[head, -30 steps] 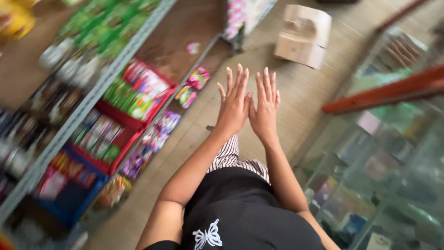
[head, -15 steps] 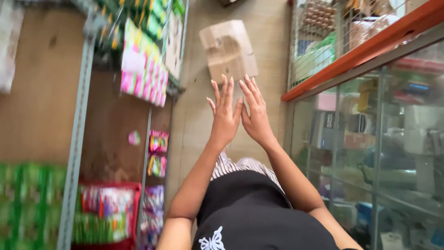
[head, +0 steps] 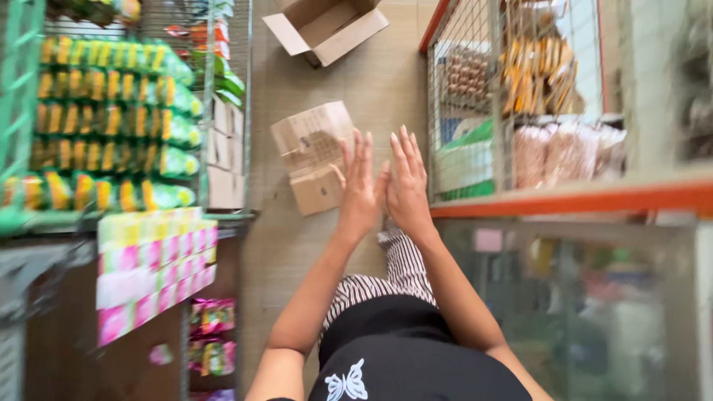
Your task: The person arranges shampoo sachets on a shelf, then sits on the floor to open a cardboard box and organize detergent packets on a wire rack. Finally, the person places small red-capped bottles into a green basket.
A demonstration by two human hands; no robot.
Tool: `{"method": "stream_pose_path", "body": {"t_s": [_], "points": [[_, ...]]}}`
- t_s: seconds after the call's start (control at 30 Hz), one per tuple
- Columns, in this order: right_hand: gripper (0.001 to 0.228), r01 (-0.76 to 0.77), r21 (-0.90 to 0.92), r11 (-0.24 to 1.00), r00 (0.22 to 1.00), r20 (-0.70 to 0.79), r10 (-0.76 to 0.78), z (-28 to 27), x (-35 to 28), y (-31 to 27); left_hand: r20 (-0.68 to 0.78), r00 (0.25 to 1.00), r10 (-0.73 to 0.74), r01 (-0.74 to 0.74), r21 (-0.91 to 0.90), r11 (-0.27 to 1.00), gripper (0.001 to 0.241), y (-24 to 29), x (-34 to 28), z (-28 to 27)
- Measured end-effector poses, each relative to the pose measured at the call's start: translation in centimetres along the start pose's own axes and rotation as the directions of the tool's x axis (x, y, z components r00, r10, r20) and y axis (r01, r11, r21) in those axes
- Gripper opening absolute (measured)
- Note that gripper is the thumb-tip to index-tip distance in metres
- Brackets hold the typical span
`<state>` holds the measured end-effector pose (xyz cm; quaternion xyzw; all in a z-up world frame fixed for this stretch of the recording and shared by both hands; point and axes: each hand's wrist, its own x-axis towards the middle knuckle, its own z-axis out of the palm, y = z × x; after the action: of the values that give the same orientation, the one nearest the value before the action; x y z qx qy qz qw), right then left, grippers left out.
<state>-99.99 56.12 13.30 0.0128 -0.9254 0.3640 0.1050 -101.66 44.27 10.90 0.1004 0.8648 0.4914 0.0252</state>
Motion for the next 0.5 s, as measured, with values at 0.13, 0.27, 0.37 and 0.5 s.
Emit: {"method": "stream_pose_path", "body": {"t_s": [0.13, 0.27, 0.37, 0.5], "points": [[0.079, 0.003, -0.074, 0.997, 0.992, 0.123, 0.006, -2.7, 9.4, 5.2, -0.074, 0.994, -0.074, 0.080, 0.077, 0.994, 0.072, 0.9, 8.7, 2.9], [0.093, 0.098, -0.112, 0.989, 0.984, 0.160, -0.080, -3.7, 18.3, 8.2, -0.152, 0.983, -0.101, 0.123, 0.148, 0.981, 0.072, 1.8, 16.0, 3.6], [0.095, 0.139, -0.090, 0.986, 0.975, 0.187, -0.121, -2.8, 23.9, 9.2, -0.159, 0.967, -0.201, 0.228, 0.172, 0.958, 0.071, 1.9, 21.2, 3.3], [0.089, 0.138, -0.048, 0.989, 0.965, 0.232, -0.123, -0.4, 30.7, 11.0, -0.194, 0.953, -0.234, 0.268, 0.178, 0.947, 0.072, -0.1, 28.1, 3.7]]}}
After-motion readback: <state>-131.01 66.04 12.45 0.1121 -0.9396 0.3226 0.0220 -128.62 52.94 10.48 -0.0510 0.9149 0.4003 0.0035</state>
